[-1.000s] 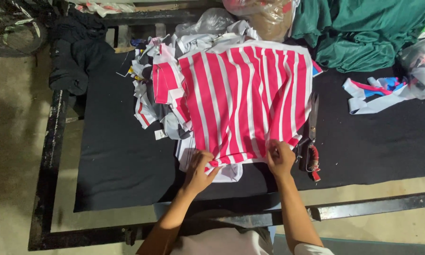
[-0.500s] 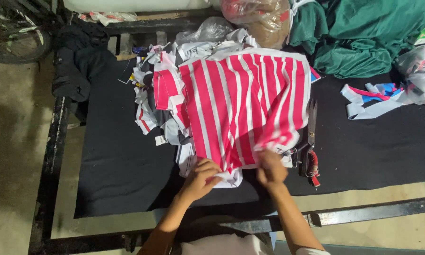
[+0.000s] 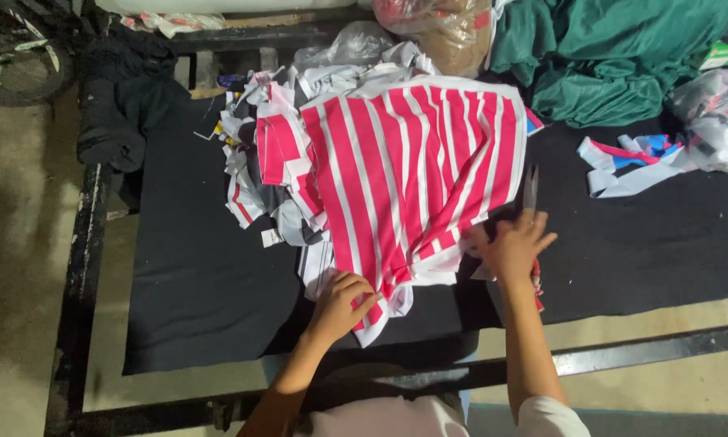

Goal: Cutting labels or excess fabric from striped garment pieces using scissors in a factory setting.

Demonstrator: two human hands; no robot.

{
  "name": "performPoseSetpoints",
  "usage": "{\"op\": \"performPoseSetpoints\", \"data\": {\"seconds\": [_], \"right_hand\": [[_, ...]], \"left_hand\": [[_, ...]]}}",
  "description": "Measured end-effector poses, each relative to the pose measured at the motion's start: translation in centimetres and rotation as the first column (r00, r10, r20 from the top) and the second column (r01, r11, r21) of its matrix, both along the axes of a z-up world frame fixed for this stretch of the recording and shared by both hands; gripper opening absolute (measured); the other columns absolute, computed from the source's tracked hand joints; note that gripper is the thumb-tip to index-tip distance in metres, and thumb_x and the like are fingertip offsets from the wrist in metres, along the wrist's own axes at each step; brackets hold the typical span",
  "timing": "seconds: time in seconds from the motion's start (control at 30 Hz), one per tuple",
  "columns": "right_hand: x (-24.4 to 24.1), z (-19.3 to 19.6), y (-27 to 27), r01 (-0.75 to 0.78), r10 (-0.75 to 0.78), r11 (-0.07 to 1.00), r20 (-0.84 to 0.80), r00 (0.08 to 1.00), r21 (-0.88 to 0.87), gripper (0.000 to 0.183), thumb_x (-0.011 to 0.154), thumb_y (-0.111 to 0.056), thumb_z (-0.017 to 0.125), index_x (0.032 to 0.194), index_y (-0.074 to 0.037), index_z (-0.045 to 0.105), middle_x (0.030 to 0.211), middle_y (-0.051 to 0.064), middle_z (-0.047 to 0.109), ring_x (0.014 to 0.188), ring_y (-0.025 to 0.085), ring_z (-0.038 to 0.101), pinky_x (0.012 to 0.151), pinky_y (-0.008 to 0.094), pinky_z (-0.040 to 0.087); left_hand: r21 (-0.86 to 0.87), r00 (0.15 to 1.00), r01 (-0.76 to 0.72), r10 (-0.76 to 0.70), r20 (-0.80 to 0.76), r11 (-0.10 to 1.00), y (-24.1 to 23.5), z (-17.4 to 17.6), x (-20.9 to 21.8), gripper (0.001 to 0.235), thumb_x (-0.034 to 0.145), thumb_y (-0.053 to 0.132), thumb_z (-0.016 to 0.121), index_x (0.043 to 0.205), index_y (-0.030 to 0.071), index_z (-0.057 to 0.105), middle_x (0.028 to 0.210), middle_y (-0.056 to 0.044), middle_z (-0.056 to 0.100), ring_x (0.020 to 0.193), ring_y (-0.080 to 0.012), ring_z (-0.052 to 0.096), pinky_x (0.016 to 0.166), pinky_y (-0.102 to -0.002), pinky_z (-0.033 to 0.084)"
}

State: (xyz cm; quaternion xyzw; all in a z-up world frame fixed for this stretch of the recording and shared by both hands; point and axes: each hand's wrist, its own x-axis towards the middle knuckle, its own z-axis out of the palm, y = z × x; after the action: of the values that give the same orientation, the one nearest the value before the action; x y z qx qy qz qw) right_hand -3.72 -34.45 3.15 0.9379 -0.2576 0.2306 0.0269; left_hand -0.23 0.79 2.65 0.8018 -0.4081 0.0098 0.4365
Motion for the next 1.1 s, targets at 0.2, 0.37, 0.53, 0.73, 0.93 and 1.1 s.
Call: {"op": "performPoseSetpoints", "data": {"seconds": [0.2,0.37,0.53,0.73,0.93,1.1], "right_hand": [[2.2,-1.9,0.9,-0.113,0.145,0.973,-0.150,0.978,0.202,0.034,0.083,-0.029,0.077,0.114,-0.014,0.077,0.150,0.022,0.058,0.149,0.049,0.039,0.112,0.079,0.016],[4.3,-4.5,-6.0,-0.225,0.226,0.974,0.121,0.967,-0.027,0.020,0.083,-0.027,0.078,0.079,-0.010,0.069,0.087,0.012,0.064,0.082,0.040,0.063,0.073,0.055,0.050],[7.1,-0.9,-6.9,-0.294,0.235,0.925,0.247,0.940,0.240,0.047,0.089,-0.019,0.077,0.129,0.002,0.064,0.112,0.029,0.066,0.101,0.053,0.066,0.085,0.060,0.053],[13.1,-1.7,-4.7,0.113,-0.023,0.904,-0.217,0.976,0.413,0.076,0.088,-0.062,0.067,0.132,-0.001,0.064,0.132,0.036,0.056,0.131,0.061,0.041,0.096,0.077,0.032],[21.5,-9.7,-10.4,-0.073,-0.063,0.799,0.204,0.977,0.596,0.022,0.094,-0.027,0.063,0.099,-0.009,0.074,0.084,0.016,0.066,0.086,0.035,0.064,0.077,0.048,0.044],[23.1,-6.5,-13.0,-0.729,-0.364,-0.220,0.639,0.677,0.648,0.023,0.090,-0.011,0.065,0.112,-0.008,0.071,0.098,0.014,0.074,0.089,0.029,0.075,0.083,0.039,0.058]], "left_hand": [[0.081,0.996,-0.077,0.073,0.046,0.994,0.0,-0.6,-0.2,0.023,0.083,0.036,0.081,0.095,0.018,0.073,0.090,-0.002,0.070,0.088,-0.0253,0.067,0.082,-0.042,0.048],[0.141,0.995,-0.095,0.088,0.057,0.985,-0.4,-3.6,-0.7,0.020,0.088,0.033,0.076,0.102,0.019,0.073,0.093,-0.001,0.070,0.090,-0.0244,0.068,0.086,-0.040,0.048],[-0.019,0.992,-0.110,0.111,0.053,0.994,-1.0,-2.5,-1.1,0.009,0.090,0.021,0.074,0.098,0.017,0.073,0.091,-0.002,0.071,0.088,-0.0261,0.070,0.084,-0.040,0.050],[-0.175,0.996,-0.088,0.092,0.017,0.981,-0.9,-3.4,-0.5,0.009,0.090,0.014,0.073,0.099,0.012,0.072,0.093,-0.005,0.071,0.088,-0.0294,0.071,0.082,-0.040,0.054],[-0.265,0.994,-0.047,0.071,0.082,0.963,-0.5,-1.7,-0.6,0.004,0.091,0.009,0.072,0.094,0.007,0.072,0.090,-0.007,0.070,0.094,-0.0309,0.069,0.084,-0.041,0.055],[-0.324,0.991,-0.075,0.107,0.082,0.943,-0.4,-1.7,-0.1,0.003,0.093,0.009,0.071,0.095,0.006,0.071,0.090,-0.007,0.070,0.094,-0.0307,0.068,0.084,-0.041,0.054]]}}
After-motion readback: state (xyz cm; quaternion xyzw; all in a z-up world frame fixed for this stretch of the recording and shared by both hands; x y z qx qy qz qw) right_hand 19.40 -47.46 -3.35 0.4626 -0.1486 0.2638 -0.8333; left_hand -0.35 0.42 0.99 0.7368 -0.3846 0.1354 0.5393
